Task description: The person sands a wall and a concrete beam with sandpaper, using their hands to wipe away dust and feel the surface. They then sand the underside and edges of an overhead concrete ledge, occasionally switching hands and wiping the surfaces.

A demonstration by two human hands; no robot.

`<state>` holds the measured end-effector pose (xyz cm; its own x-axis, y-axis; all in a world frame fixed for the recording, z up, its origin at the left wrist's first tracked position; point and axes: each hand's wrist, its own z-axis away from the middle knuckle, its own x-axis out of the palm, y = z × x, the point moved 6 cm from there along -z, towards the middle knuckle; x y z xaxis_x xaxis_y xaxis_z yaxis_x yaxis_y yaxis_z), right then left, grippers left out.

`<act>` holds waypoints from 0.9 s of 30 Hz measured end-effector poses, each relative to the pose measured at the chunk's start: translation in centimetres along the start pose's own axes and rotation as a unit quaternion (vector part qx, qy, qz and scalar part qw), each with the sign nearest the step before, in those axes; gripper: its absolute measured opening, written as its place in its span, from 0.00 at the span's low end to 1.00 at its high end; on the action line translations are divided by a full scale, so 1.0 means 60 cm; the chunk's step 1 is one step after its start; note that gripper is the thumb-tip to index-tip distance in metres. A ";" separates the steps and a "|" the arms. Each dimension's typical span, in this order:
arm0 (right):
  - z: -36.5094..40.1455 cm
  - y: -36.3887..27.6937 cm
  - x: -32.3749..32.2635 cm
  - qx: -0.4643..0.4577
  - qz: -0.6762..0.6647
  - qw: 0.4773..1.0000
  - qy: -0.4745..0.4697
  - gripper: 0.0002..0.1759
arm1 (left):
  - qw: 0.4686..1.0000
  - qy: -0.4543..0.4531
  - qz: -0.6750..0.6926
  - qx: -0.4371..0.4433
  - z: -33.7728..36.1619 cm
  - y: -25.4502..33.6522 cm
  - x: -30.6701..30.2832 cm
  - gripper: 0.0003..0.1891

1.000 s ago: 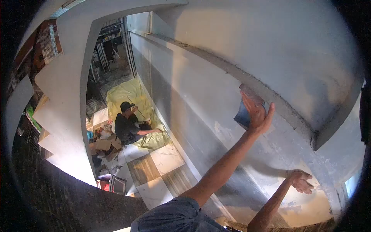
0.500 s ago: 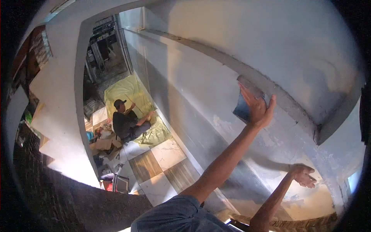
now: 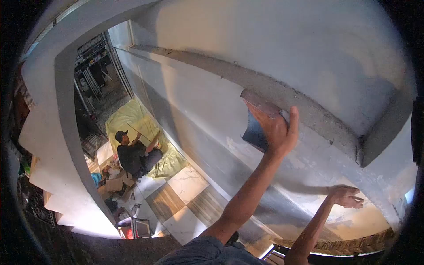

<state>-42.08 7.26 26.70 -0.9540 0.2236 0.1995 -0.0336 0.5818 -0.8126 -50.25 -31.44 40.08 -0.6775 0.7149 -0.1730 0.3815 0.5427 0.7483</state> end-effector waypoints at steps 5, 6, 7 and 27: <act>0.002 0.004 -0.002 0.010 -0.041 0.999 -0.024 0.44 | 0.997 0.062 0.020 0.034 0.002 -0.008 0.006 0.54; 0.003 -0.003 -0.001 0.016 -0.070 0.997 -0.027 0.42 | 0.998 0.057 0.022 0.027 0.000 -0.012 0.009 0.54; 0.000 0.003 -0.001 0.009 -0.064 0.998 -0.027 0.42 | 0.997 0.064 0.035 0.021 -0.002 -0.016 0.007 0.54; -0.032 0.086 0.023 -0.165 0.055 0.978 -0.119 0.18 | 0.943 0.259 0.192 -0.085 -0.296 -0.257 -0.185 0.33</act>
<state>-43.02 12.08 23.82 -0.9901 0.1334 -0.0429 0.1327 0.7939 -0.5934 -59.79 -55.55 41.83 -0.7436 0.5087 0.4340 0.5840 0.1780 0.7920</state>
